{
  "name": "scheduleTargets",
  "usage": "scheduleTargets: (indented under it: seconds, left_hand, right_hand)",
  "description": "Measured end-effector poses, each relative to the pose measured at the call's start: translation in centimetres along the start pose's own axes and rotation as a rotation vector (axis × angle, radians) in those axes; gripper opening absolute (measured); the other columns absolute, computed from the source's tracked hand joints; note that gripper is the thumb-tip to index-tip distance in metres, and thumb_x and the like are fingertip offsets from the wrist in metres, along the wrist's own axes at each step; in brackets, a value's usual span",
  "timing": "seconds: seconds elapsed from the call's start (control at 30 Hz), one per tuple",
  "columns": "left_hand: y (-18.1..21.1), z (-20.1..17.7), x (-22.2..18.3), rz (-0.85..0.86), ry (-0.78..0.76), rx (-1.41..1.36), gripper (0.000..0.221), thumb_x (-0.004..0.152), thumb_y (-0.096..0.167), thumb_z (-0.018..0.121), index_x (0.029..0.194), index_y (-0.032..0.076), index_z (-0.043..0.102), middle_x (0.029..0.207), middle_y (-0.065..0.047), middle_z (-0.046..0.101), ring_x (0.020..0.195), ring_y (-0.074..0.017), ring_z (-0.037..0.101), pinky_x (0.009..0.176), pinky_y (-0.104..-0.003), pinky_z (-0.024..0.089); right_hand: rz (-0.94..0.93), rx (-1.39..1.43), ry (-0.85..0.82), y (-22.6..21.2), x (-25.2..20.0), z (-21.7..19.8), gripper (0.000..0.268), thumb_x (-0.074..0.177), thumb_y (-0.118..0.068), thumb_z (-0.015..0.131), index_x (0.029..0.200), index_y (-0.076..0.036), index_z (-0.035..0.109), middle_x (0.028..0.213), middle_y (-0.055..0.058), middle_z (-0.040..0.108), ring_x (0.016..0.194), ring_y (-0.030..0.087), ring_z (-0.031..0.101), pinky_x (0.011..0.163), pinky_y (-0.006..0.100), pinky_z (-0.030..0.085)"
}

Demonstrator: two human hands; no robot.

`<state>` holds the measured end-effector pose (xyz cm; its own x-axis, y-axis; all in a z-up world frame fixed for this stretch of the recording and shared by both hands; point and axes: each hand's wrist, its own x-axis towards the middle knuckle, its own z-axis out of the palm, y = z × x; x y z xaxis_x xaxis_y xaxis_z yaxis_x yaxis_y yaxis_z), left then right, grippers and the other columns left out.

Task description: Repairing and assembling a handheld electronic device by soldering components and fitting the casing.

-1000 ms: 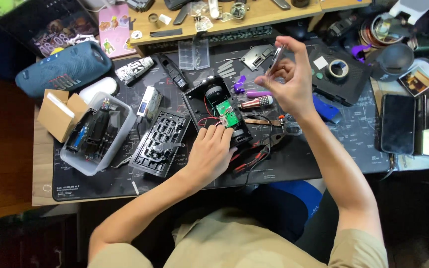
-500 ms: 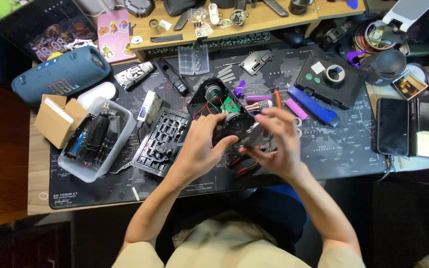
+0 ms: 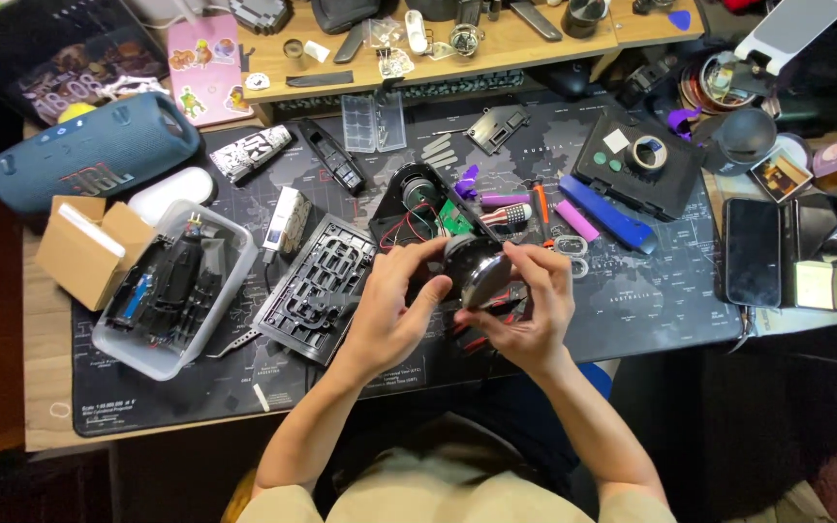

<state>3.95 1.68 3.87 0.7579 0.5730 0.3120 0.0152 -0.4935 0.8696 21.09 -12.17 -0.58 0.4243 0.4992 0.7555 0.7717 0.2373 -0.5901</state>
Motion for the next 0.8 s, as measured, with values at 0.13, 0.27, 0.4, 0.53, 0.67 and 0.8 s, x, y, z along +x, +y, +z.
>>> scheduleTargets:
  seconds: [0.13, 0.27, 0.4, 0.53, 0.67, 0.8]
  left_hand:
    - [0.2, 0.3, -0.3, -0.021, -0.013, -0.060, 0.041, 0.113, 0.028, 0.062, 0.148, 0.008, 0.066, 0.117, -0.008, 0.076, 0.102, -0.0272, 0.068, 0.095, -0.036, 0.044]
    - [0.4, 0.4, -0.4, -0.026, -0.005, -0.139, 0.043, 0.117, 0.024, 0.052, 0.154, 0.006, 0.063, 0.124, -0.011, 0.076, 0.104, -0.0287, 0.068, 0.094, -0.036, 0.042]
    - [0.4, 0.4, -0.6, -0.013, -0.003, -0.161, 0.044, 0.117, 0.022, 0.051, 0.156, 0.004, 0.061, 0.129, -0.013, 0.075, 0.107, -0.0326, 0.069, 0.094, -0.038, 0.043]
    - [0.4, 0.5, -0.8, -0.013, 0.017, -0.180, 0.045, 0.116, 0.021, 0.053, 0.157, 0.004, 0.061, 0.131, -0.014, 0.076, 0.109, -0.0323, 0.069, 0.093, -0.037, 0.043]
    - [0.3, 0.5, -0.7, -0.003, 0.031, -0.177, 0.045, 0.115, 0.021, 0.057, 0.157, 0.004, 0.061, 0.133, -0.014, 0.077, 0.109, -0.0328, 0.071, 0.092, -0.037, 0.043]
    - [0.5, 0.3, -0.6, -0.004, 0.034, -0.178, 0.045, 0.115, 0.020, 0.058, 0.157, 0.005, 0.062, 0.131, -0.013, 0.078, 0.110, -0.0316, 0.072, 0.093, -0.036, 0.044]
  right_hand:
    - [0.023, -0.039, 0.037, -0.6, 0.1, 0.3, 0.093, 0.079, -0.059, 0.098, 0.142, 0.003, 0.073, 0.124, 0.018, 0.065, 0.098, 0.024, 0.067, 0.086, 0.035, 0.063]
    - [0.050, 0.018, 0.090, -0.1, -1.1, 1.0, 0.098, 0.072, -0.060, 0.102, 0.136, 0.007, 0.074, 0.126, 0.023, 0.063, 0.101, 0.025, 0.065, 0.090, 0.034, 0.061]
    - [0.109, 0.174, 0.179, 1.7, -3.9, 1.6, 0.110, 0.066, -0.063, 0.103, 0.134, 0.016, 0.067, 0.124, 0.029, 0.059, 0.100, 0.029, 0.065, 0.094, 0.037, 0.060]
    - [0.197, 0.215, 0.242, 1.2, -3.4, 1.9, 0.115, 0.079, -0.093, 0.070, 0.130, 0.010, 0.064, 0.114, 0.024, 0.060, 0.110, 0.034, 0.058, 0.104, 0.042, 0.049]
    - [0.432, 0.673, 0.279, 0.0, -2.5, 1.5, 0.105, 0.085, -0.086, 0.074, 0.132, 0.007, 0.059, 0.126, 0.026, 0.060, 0.075, 0.019, 0.069, 0.067, 0.028, 0.059]
    - [0.530, 0.822, 0.270, -0.2, -2.8, 0.9, 0.102, 0.086, -0.082, 0.076, 0.137, 0.004, 0.056, 0.132, 0.026, 0.061, 0.080, 0.021, 0.074, 0.071, 0.030, 0.062]
